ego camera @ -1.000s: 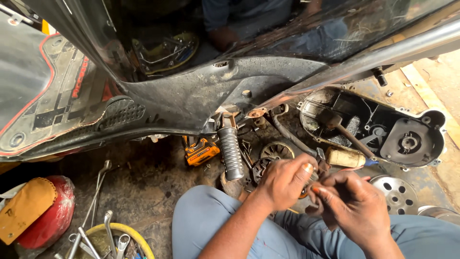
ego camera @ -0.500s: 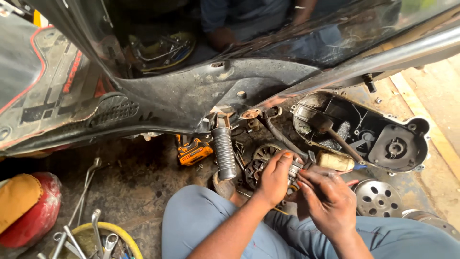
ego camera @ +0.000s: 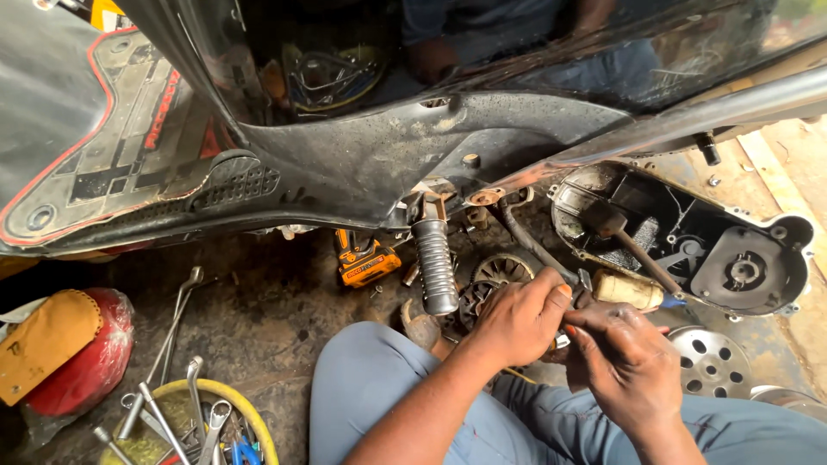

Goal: The person wipes a bearing and a gear with a cloth, then holds the bearing against the gear while fitting the assembly into the scooter's engine case.

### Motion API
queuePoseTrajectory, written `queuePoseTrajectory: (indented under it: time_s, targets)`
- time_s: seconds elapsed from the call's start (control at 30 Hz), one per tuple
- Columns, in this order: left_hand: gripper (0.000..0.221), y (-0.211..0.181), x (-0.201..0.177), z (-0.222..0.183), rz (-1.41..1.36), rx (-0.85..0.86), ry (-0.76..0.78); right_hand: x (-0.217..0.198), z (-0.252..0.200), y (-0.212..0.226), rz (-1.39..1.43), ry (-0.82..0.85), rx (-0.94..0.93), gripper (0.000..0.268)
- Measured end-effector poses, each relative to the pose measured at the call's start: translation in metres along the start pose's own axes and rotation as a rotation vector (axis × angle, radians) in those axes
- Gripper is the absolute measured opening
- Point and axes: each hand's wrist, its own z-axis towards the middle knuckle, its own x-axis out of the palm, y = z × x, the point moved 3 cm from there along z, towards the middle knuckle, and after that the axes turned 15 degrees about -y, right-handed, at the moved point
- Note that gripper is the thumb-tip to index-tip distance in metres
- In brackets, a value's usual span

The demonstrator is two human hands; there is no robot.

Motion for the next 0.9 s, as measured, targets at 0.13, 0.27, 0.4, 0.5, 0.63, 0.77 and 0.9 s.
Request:
queuePoseTrajectory:
  time_s: [0.13, 0.27, 0.4, 0.5, 0.63, 0.77, 0.9]
  targets:
    - [0.030, 0.004, 0.000, -0.002, 0.043, -0.054, 0.087, 0.004, -0.003, -0.003, -0.020, 0.035, -0.007, 0.015]
    - [0.030, 0.031, 0.014, 0.001, -0.102, -0.025, 0.013, 0.000, 0.002, -0.002, 0.005, 0.027, -0.040, 0.016]
    - [0.031, 0.062, 0.036, -0.005, -0.458, -0.187, 0.011, -0.001, -0.004, -0.013, -0.007, 0.069, 0.042, 0.016]
    - [0.033, 0.059, 0.037, -0.001, -0.636, -0.230, 0.043, -0.004, -0.003, -0.014, 0.053, 0.017, 0.060, 0.016]
    - [0.033, 0.052, 0.034, -0.006, -0.460, -0.234, -0.002, -0.008, -0.001, -0.008, 0.098, -0.029, 0.018, 0.018]
    - [0.034, 0.038, 0.034, -0.008, -0.217, -0.153, 0.073, -0.009, -0.002, 0.004, 0.131, -0.052, -0.040, 0.019]
    - [0.034, 0.066, 0.061, -0.018, -0.613, -0.241, 0.162, -0.011, 0.000, 0.008, 0.100, -0.046, -0.093, 0.023]
